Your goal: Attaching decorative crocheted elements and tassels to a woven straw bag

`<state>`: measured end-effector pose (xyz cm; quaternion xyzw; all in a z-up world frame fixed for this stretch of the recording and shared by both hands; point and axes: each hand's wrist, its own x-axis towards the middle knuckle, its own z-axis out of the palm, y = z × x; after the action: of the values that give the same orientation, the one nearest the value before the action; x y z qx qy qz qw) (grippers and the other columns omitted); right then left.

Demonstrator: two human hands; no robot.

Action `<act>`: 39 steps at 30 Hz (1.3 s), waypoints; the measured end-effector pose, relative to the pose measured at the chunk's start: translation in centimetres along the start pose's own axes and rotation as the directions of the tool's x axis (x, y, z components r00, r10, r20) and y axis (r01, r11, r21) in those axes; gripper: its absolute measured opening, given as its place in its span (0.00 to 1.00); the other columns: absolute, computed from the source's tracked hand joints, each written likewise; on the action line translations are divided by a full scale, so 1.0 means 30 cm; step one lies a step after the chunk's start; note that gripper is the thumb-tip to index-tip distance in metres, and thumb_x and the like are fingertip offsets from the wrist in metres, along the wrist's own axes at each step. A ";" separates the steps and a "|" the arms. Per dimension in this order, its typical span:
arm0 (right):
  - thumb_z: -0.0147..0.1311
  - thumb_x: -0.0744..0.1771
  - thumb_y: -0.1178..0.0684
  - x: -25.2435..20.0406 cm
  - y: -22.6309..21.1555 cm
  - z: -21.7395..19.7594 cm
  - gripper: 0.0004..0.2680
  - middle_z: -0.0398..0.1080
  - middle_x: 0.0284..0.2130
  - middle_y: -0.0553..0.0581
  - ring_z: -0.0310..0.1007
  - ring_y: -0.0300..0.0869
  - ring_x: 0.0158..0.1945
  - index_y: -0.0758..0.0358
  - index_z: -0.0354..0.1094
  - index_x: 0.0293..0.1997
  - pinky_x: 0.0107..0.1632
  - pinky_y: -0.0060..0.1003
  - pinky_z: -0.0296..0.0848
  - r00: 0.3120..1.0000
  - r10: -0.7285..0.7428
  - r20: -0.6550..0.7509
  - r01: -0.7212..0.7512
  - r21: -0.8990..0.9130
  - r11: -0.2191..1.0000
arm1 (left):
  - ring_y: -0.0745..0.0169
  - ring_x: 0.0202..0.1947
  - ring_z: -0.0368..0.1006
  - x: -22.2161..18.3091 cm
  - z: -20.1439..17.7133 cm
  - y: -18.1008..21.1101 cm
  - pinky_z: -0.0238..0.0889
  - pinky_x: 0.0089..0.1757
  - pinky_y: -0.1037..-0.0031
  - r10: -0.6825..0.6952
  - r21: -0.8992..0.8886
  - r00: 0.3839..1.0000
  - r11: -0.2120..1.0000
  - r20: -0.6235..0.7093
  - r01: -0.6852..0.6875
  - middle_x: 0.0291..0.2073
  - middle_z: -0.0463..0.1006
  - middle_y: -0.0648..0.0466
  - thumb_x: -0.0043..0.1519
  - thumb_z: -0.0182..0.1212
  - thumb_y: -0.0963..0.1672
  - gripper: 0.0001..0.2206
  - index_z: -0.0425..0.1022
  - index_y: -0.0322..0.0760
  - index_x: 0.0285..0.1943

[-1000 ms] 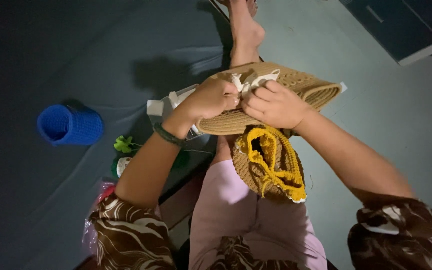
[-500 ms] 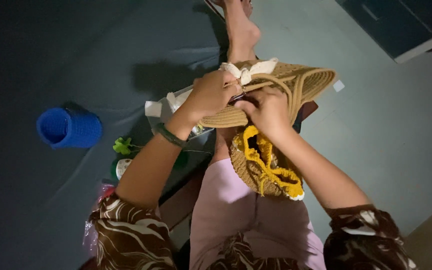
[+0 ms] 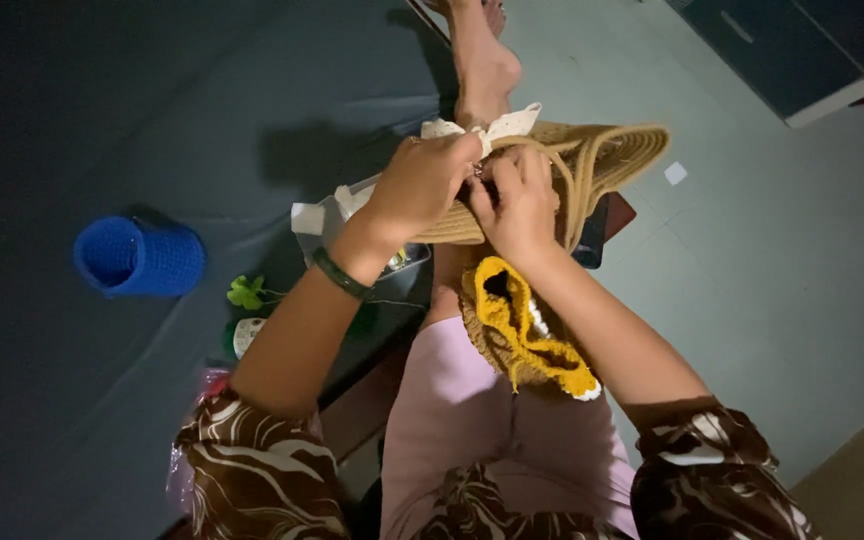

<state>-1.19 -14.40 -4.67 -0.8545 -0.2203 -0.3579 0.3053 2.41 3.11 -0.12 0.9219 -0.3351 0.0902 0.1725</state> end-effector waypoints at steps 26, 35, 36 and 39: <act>0.54 0.69 0.61 0.142 0.070 -0.161 0.00 0.66 0.34 0.63 0.72 0.56 0.39 0.66 0.69 0.41 0.42 0.42 0.70 0.891 -0.451 0.057 0.432 -0.417 0.800 | 0.43 0.38 0.80 0.021 -0.034 -0.002 0.66 0.41 0.57 0.096 -0.076 0.984 0.991 -0.150 -0.108 0.31 0.80 0.53 0.65 0.51 0.44 0.04 0.70 0.49 0.46; 0.62 0.69 0.56 0.107 0.121 -0.097 0.05 0.75 0.42 0.65 0.75 0.60 0.48 0.67 0.77 0.46 0.50 0.48 0.73 0.953 -0.269 0.137 0.281 -0.071 0.957 | 0.36 0.36 0.80 0.025 -0.077 -0.013 0.70 0.39 0.50 -0.083 -0.181 0.995 0.981 -0.060 0.071 0.34 0.83 0.48 0.64 0.55 0.45 0.05 0.73 0.47 0.46; 0.60 0.70 0.57 0.110 0.113 -0.102 0.04 0.76 0.40 0.63 0.76 0.60 0.47 0.67 0.78 0.44 0.51 0.49 0.73 0.972 -0.185 0.144 0.171 0.105 0.980 | 0.36 0.36 0.81 0.029 -0.064 -0.030 0.71 0.41 0.51 -0.091 -0.130 0.995 0.988 -0.031 0.086 0.33 0.84 0.49 0.64 0.56 0.46 0.06 0.73 0.49 0.47; 0.63 0.68 0.58 0.087 0.122 -0.069 0.03 0.76 0.37 0.64 0.74 0.65 0.44 0.64 0.78 0.44 0.46 0.53 0.72 0.993 -0.018 0.118 -0.019 0.305 0.952 | 0.34 0.35 0.80 0.033 -0.081 -0.009 0.71 0.40 0.50 -0.102 -0.164 0.994 0.982 -0.035 0.095 0.34 0.84 0.50 0.64 0.56 0.45 0.05 0.73 0.48 0.46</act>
<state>1.71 -18.01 -2.91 -0.8169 -0.2907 -0.2674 0.4203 3.22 3.64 2.32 0.9182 -0.2913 0.0738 0.2582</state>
